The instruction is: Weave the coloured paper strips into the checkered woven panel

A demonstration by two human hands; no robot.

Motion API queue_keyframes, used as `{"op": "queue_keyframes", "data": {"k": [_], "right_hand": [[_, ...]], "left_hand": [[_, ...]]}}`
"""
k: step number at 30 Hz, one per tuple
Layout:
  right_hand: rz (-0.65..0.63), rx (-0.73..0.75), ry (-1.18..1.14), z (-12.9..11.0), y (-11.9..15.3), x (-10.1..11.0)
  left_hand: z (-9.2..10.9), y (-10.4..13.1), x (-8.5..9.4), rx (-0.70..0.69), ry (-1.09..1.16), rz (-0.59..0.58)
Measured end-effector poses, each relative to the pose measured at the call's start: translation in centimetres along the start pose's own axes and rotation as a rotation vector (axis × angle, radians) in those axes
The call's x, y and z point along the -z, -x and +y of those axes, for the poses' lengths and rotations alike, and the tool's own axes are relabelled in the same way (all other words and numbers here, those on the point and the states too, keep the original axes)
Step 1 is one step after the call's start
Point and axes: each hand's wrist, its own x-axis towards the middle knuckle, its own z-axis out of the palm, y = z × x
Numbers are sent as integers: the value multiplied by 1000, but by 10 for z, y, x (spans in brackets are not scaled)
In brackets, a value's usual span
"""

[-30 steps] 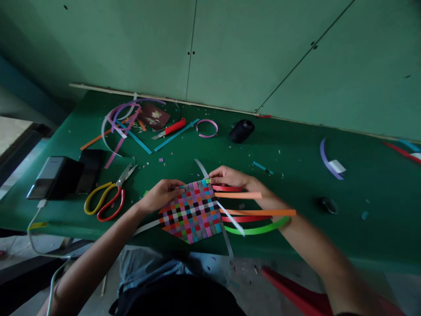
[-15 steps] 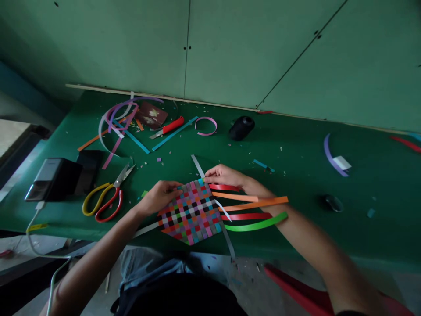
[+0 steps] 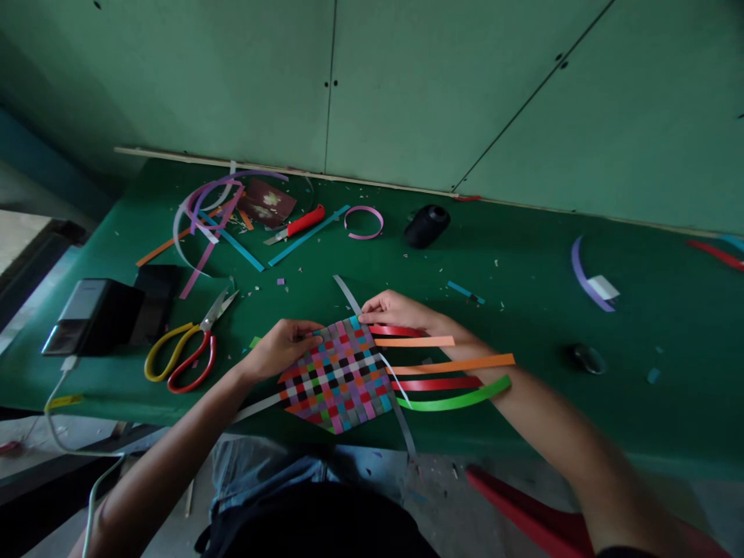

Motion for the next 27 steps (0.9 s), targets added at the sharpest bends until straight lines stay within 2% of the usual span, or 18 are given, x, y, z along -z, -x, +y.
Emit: {"op": "queue_keyframes", "data": {"k": [12, 20, 27], "right_hand": [[21, -17, -3, 5, -4, 0], [29, -26, -45, -2, -1, 2], [-101, -45, -168, -5, 5, 6]], "left_hand": [[0, 1, -3, 8, -42, 64], [-6, 3, -4, -1, 10, 104], [-11, 9, -3, 3, 165, 73]]}}
